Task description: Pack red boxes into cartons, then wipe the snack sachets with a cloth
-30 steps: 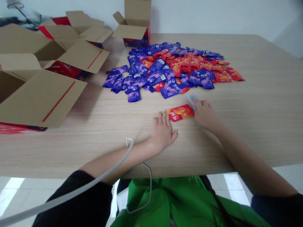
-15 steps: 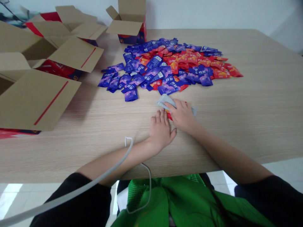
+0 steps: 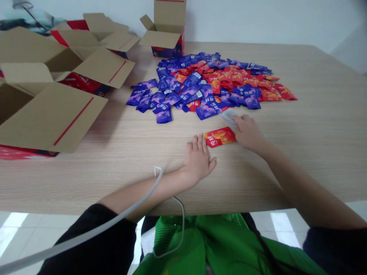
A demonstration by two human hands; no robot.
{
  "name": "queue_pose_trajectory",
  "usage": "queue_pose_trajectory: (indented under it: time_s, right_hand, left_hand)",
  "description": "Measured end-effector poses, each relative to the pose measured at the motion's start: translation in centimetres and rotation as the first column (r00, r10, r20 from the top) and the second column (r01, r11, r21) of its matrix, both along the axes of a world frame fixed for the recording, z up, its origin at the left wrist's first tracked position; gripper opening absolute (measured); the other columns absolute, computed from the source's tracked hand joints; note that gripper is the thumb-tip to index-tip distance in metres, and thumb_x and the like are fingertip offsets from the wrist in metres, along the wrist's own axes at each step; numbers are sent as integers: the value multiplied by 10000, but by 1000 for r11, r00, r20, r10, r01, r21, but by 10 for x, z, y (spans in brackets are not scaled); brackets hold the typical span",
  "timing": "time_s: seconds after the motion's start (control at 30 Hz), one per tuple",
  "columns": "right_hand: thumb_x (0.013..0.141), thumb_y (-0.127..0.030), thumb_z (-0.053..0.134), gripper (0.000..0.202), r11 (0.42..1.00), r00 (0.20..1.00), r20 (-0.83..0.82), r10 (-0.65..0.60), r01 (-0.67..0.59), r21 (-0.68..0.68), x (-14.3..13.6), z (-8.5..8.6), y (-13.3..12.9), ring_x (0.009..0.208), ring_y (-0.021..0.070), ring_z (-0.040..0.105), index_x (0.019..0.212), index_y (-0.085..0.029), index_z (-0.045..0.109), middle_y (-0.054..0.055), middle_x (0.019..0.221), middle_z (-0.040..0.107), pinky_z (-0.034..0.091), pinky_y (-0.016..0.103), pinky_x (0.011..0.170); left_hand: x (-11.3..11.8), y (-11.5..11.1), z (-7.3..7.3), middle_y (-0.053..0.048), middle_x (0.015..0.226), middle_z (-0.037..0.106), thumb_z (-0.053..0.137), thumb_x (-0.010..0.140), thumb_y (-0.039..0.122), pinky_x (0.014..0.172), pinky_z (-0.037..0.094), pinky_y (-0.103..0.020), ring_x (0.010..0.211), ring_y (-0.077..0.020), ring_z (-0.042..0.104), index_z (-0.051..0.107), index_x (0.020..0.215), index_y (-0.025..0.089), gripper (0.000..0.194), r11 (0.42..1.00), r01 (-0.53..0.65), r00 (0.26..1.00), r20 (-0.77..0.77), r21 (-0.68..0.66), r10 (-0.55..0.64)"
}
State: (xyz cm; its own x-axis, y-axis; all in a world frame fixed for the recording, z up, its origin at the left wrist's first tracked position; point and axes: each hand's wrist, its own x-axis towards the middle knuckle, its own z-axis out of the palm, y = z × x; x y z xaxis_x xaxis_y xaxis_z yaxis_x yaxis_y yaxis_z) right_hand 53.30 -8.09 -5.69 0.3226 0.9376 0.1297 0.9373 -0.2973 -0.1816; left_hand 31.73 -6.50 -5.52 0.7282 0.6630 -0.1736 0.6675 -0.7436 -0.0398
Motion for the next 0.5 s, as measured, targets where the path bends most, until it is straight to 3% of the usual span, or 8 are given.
queue_pose_trajectory:
  time_s: [0.13, 0.27, 0.37, 0.5]
  right_hand:
    - [940, -145, 352, 548, 976, 982, -22, 189, -185, 115, -43, -1, 13, 1081, 296, 527, 1455, -214, 527, 156, 1250, 572, 420, 434, 877]
    - [994, -302, 413, 465, 944, 942, 131, 308, -320, 83, -80, -16, 10, 1099, 307, 482, 1435, -279, 557, 133, 1304, 567, 349, 447, 899]
    - [1001, -333, 406, 480, 952, 937, 197, 287, -302, 47, -79, -21, 3, 1100, 316, 470, 1462, -279, 529, 140, 1340, 547, 333, 454, 896]
    - [999, -309, 369, 516, 987, 966, 209, 150, -160, 30, -57, -21, -6, 1120, 340, 476, 1496, -234, 484, 180, 1387, 505, 367, 476, 897]
  left_hand:
    - [0, 1, -1, -256, 1667, 176, 346, 1007, 545, 1122, 354, -533, 1527, -422, 235, 244, 1576, -57, 834, 1000, 3, 1000, 1, 2, -3]
    - [0, 1, 0, -281, 1626, 301, 367, 1003, 533, 1132, 337, -534, 1521, -425, 251, 318, 1553, -54, 806, 1000, 11, 1000, -1, -5, -11]
    - [1, 1, 0, -267, 1639, 280, 363, 1005, 540, 1131, 343, -530, 1524, -415, 250, 307, 1560, -47, 811, 1000, 10, 1000, -9, 2, -10]
    - [2, 0, -1, -248, 1671, 169, 362, 1007, 549, 1129, 350, -534, 1527, -415, 240, 228, 1580, -58, 845, 1000, 3, 1000, -13, 8, -2]
